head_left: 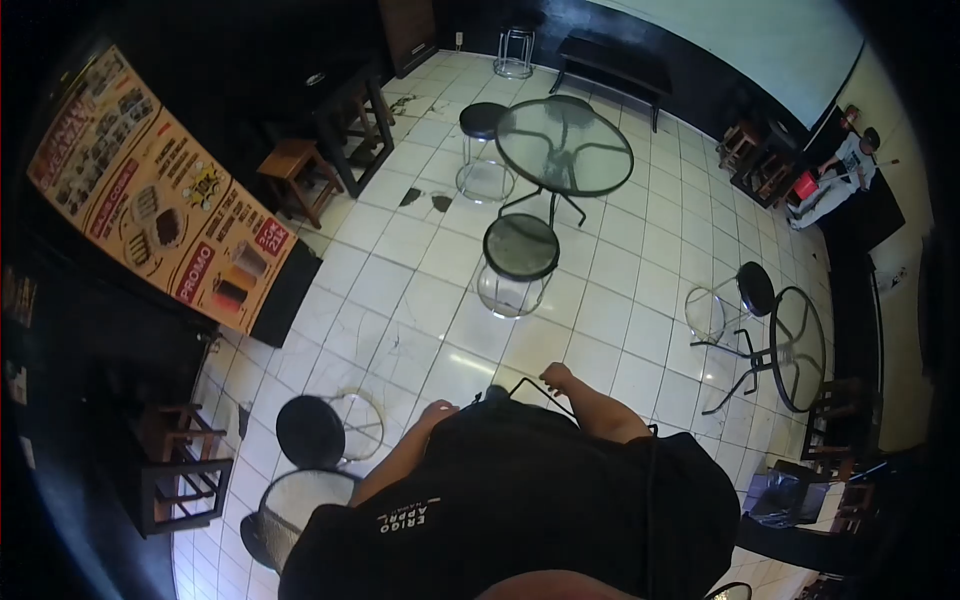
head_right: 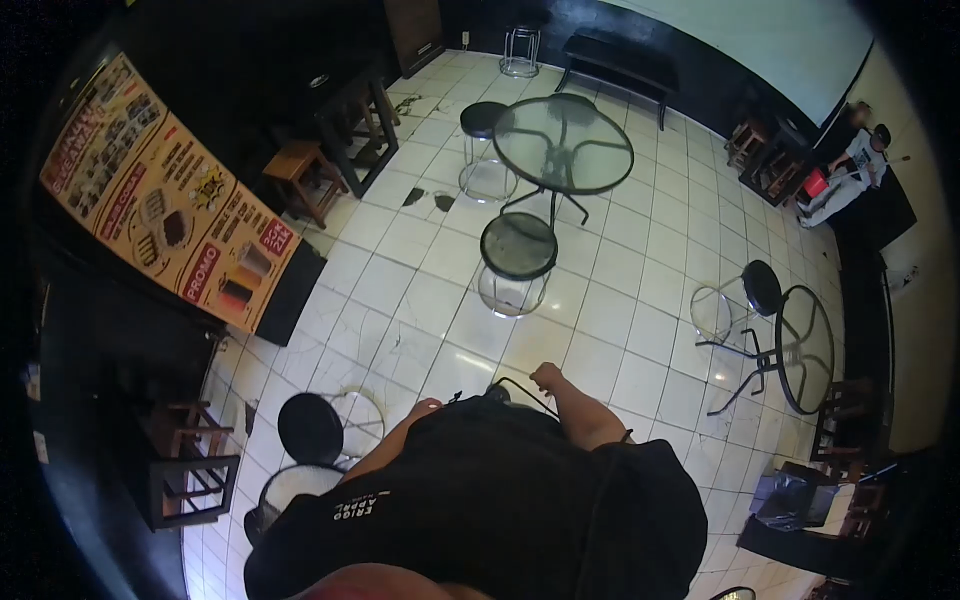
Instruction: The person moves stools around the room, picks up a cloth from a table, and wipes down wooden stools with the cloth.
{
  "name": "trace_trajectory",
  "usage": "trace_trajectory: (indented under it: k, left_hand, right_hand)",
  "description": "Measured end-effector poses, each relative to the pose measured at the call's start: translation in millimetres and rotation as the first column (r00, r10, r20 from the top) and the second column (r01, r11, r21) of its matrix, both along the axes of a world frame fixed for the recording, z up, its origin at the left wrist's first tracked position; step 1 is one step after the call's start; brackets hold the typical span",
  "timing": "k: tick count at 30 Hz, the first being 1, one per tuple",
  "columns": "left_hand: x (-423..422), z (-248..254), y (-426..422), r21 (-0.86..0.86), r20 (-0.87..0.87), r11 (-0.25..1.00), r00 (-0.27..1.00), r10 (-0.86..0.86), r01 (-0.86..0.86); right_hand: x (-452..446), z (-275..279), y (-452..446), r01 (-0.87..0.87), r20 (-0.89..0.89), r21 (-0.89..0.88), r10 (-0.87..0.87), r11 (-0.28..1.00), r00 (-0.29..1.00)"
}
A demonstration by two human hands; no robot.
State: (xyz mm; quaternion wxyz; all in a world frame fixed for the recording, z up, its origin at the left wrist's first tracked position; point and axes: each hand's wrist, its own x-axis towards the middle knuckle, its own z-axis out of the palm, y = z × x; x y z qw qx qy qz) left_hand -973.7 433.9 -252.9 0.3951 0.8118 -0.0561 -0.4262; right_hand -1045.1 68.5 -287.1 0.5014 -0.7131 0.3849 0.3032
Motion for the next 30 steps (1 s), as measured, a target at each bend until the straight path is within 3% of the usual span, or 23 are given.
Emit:
trace_trajectory:
  k: [1, 2, 3, 4, 5, 6, 8, 9, 10, 12, 13, 15, 18, 20, 22, 24, 26, 28, 29, 30]
  left_hand:
    - [28, -5, -2, 0.013, 0.039, 1.0, 0.999, 0.009, -0.01]
    - [51, -11, -2, -0.041, 0.035, 0.988, 0.988, 0.153, -0.152]
    - [70, -27, 4, -0.091, 0.016, 0.953, 0.956, 0.293, -0.29]
    - [91, -7, 7, -0.091, -0.025, 0.928, 0.933, 0.359, -0.36]
    - [112, 16, 15, -0.159, -0.206, 0.874, 0.881, 0.426, -0.459]
    - [132, 47, 19, -0.167, -0.273, 0.807, 0.813, 0.515, -0.567]
    - [180, 48, 38, -0.221, -0.464, 0.643, 0.659, 0.592, -0.733]
    - [205, 49, 44, -0.19, -0.447, 0.628, 0.636, 0.629, -0.755]
    - [236, 46, 47, -0.197, -0.444, 0.653, 0.661, 0.605, -0.731]
    - [287, 40, 56, -0.117, -0.339, 0.713, 0.703, 0.626, -0.691]
    - [314, 39, 54, -0.109, -0.332, 0.707, 0.697, 0.636, -0.698]
    - [366, 44, 45, -0.075, -0.297, 0.818, 0.796, 0.527, -0.57]
    - [437, 53, 26, -0.062, -0.262, 0.945, 0.918, 0.297, -0.323]
    - [484, 58, 5, -0.095, -0.273, 0.967, 0.94, 0.205, -0.238]
    - [525, 58, -13, -0.103, -0.296, 0.976, 0.942, 0.155, -0.193]
    - [566, 59, -39, -0.045, -0.236, 0.999, 0.972, 0.005, -0.016]
    - [603, 59, -65, -0.068, -0.225, 0.998, 0.974, -0.003, -0.012]
    - [638, 57, -88, -0.158, -0.276, 0.983, 0.96, 0.045, -0.092]
    - [655, 55, -100, -0.147, -0.282, 0.986, 0.959, 0.035, -0.079]
    - [671, 51, -111, -0.156, -0.287, 0.984, 0.957, 0.042, -0.09]
  right_hand:
    - [22, 4, -8, 0.02, 0.039, 0.021, -0.021, 1.0, 0.999]
    - [44, 7, -16, 0.035, 0.04, 0.018, -0.036, 0.999, 0.999]
    - [63, 9, -24, -0.074, 0.039, -0.05, 0.076, 0.996, 0.996]
    - [81, 10, -32, -0.184, 0.025, -0.118, 0.188, 0.976, 0.982]
    - [98, 17, -34, -0.18, 0.006, -0.147, 0.183, 0.973, 0.983]
    - [107, 10, -35, -0.16, 0.001, -0.148, 0.162, 0.976, 0.987]
    - [132, -34, -46, -0.224, 0.313, -0.168, 0.268, 0.96, 0.911]
    - [145, -23, -40, -0.205, 0.318, -0.176, 0.253, 0.963, 0.914]
    - [168, 18, -25, -0.039, 0.063, -0.098, 0.045, 0.994, 0.997]
    - [191, 12, -20, -0.121, -0.034, -0.122, 0.117, 0.985, 0.993]
    - [203, 8, -14, -0.075, -0.034, -0.118, 0.071, 0.99, 0.997]
    - [231, 7, -10, -0.105, -0.224, -0.119, 0.076, 0.987, 0.972]
    - [276, 18, 14, 0.146, -0.124, -0.056, -0.152, 0.988, 0.981]
    - [309, 26, 27, 0.207, 0.036, -0.112, -0.204, 0.972, 0.978]
    - [338, 31, 41, 0.407, 0.118, -0.022, -0.402, 0.913, 0.908]
    - [360, 22, 49, 0.43, 0.157, 0.028, -0.429, 0.902, 0.89]
    - [386, 15, 45, 0.326, 0.038, 0.009, -0.326, 0.945, 0.945]
    - [410, -3, 33, 0.37, -0.072, 0.105, -0.364, 0.923, 0.929]
    - [427, -17, 20, 0.204, -0.059, 0.105, -0.199, 0.973, 0.978]
    - [452, -1, 12, 0.339, -0.149, 0.082, -0.325, 0.937, 0.934]
